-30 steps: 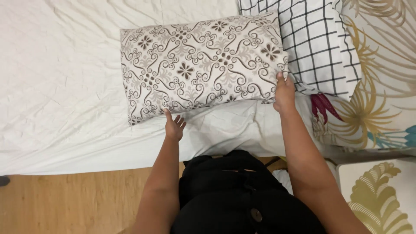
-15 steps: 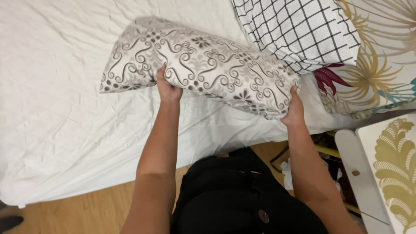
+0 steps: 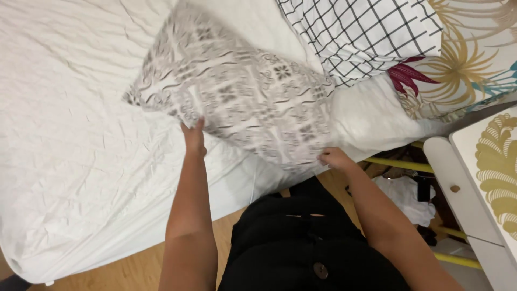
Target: The person folds a patterned pillowcase on a bed, then picks up a pile of crumpled bedding from the floor and places it on the bed. They proceed to unfold and smooth out a white sheet and a brown duvet cover on the bed surface.
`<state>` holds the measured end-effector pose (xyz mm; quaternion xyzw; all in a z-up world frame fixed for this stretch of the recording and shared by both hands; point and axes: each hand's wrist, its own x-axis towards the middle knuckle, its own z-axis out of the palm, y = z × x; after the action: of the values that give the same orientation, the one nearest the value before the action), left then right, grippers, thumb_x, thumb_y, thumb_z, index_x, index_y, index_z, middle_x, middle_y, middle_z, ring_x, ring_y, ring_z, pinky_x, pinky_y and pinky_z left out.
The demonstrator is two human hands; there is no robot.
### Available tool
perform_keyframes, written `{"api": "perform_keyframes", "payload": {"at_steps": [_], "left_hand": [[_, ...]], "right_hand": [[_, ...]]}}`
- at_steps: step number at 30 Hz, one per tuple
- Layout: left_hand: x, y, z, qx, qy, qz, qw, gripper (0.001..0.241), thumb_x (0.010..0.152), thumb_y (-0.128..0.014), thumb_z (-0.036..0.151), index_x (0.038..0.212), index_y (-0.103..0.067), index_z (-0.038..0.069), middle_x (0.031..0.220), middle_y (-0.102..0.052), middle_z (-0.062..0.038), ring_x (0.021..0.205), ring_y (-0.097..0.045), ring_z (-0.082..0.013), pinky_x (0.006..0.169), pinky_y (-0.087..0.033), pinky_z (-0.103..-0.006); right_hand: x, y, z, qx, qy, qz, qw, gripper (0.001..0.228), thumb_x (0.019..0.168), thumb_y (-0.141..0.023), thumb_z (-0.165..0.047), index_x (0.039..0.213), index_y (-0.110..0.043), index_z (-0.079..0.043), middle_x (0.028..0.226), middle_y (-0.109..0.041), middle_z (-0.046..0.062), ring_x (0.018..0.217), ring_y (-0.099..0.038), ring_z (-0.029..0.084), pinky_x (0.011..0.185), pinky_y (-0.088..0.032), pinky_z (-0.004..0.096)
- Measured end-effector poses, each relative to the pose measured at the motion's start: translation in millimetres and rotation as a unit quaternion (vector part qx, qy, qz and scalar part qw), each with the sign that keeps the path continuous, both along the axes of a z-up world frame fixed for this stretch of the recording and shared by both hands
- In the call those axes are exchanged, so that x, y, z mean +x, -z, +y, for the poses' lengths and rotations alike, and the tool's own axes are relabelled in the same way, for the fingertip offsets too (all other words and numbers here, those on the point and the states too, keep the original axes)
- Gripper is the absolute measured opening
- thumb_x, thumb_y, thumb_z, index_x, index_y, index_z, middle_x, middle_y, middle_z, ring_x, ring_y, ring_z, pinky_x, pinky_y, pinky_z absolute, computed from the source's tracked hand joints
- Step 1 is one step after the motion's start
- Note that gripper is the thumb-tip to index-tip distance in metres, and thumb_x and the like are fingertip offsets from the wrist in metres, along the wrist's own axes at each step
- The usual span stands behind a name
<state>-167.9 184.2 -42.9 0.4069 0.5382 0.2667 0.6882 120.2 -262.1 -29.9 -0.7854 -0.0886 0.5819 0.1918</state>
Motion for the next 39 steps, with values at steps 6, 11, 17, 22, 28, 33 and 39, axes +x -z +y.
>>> {"api": "perform_keyframes", "payload": {"at_steps": [6, 11, 17, 22, 28, 33, 39], "left_hand": [[26, -35, -82, 0.106, 0.193, 0.030, 0.975, 0.093, 0.076, -0.077, 0.024, 0.154, -0.032, 0.002, 0.149, -0.051, -0.025, 0.127, -0.058, -0.0363, 0.105, -0.051, -0.0459], [47, -16, -139, 0.279, 0.289, 0.151, 0.903, 0.082, 0.076, -0.083, 0.025, 0.147, -0.048, 0.004, 0.149, -0.040, -0.034, 0.137, -0.042, -0.0463, 0.112, -0.042, -0.0493], [63, -48, -200, 0.387, 0.298, 0.199, 0.850, 0.062, 0.077, -0.085, 0.028, 0.132, -0.064, 0.009, 0.143, -0.047, -0.030, 0.133, -0.046, -0.0460, 0.111, -0.041, -0.0496], [99, -81, -246, 0.419, 0.304, 0.189, 0.835, 0.054, 0.081, -0.082, 0.030, 0.129, -0.065, 0.012, 0.130, -0.058, -0.018, 0.123, -0.055, -0.0382, 0.108, -0.046, -0.0472], [146, -103, -269, 0.454, 0.313, 0.321, 0.770, 0.091, 0.048, -0.092, 0.033, 0.128, -0.058, 0.006, 0.120, -0.057, -0.021, 0.114, -0.053, -0.0414, 0.092, -0.044, -0.0505], [158, -92, -267, 0.406, 0.295, 0.354, 0.789, 0.035, 0.080, -0.075, 0.021, 0.110, -0.060, 0.010, 0.106, -0.065, -0.012, 0.099, -0.064, -0.0338, 0.082, -0.053, -0.0485], [164, -86, -276, 0.461, 0.248, 0.338, 0.783, 0.031, 0.082, -0.068, 0.015, 0.111, -0.061, 0.009, 0.103, -0.066, -0.013, 0.095, -0.064, -0.0355, 0.080, -0.054, -0.0487]], "right_hand": [[-21, -21, 42, 0.073, 0.123, -0.086, 0.986, 0.041, 0.092, -0.059, -0.008, 0.132, -0.062, -0.007, 0.114, -0.069, 0.012, 0.095, -0.065, 0.024, 0.077, -0.056, 0.039], [2, -28, 56, 0.129, 0.218, -0.064, 0.965, 0.048, 0.097, -0.057, -0.011, 0.144, -0.050, -0.009, 0.127, -0.063, 0.010, 0.104, -0.065, 0.024, 0.083, -0.057, 0.039], [26, 8, 74, 0.172, 0.299, 0.004, 0.939, 0.044, 0.102, -0.048, -0.022, 0.143, -0.050, -0.008, 0.133, -0.063, 0.015, 0.110, -0.066, 0.028, 0.089, -0.057, 0.042], [32, 9, 98, 0.209, 0.369, 0.125, 0.897, 0.050, 0.102, -0.049, -0.045, 0.137, -0.058, -0.010, 0.129, -0.067, 0.011, 0.110, -0.065, 0.026, 0.093, -0.053, 0.042], [65, -10, 113, 0.204, 0.404, 0.185, 0.872, 0.052, 0.099, -0.057, -0.050, 0.135, -0.058, -0.012, 0.123, -0.069, 0.007, 0.106, -0.065, 0.023, 0.093, -0.052, 0.042], [96, -18, 149, 0.235, 0.277, 0.093, 0.927, 0.042, 0.100, -0.064, -0.039, 0.123, -0.064, -0.003, 0.108, -0.072, 0.010, 0.091, -0.068, 0.022, 0.080, -0.057, 0.038], [98, -88, 144, 0.301, 0.051, 0.091, 0.948, 0.024, 0.100, -0.063, -0.028, 0.111, -0.065, -0.007, 0.099, -0.069, 0.001, 0.087, -0.066, 0.016, 0.071, -0.061, 0.036]]}}
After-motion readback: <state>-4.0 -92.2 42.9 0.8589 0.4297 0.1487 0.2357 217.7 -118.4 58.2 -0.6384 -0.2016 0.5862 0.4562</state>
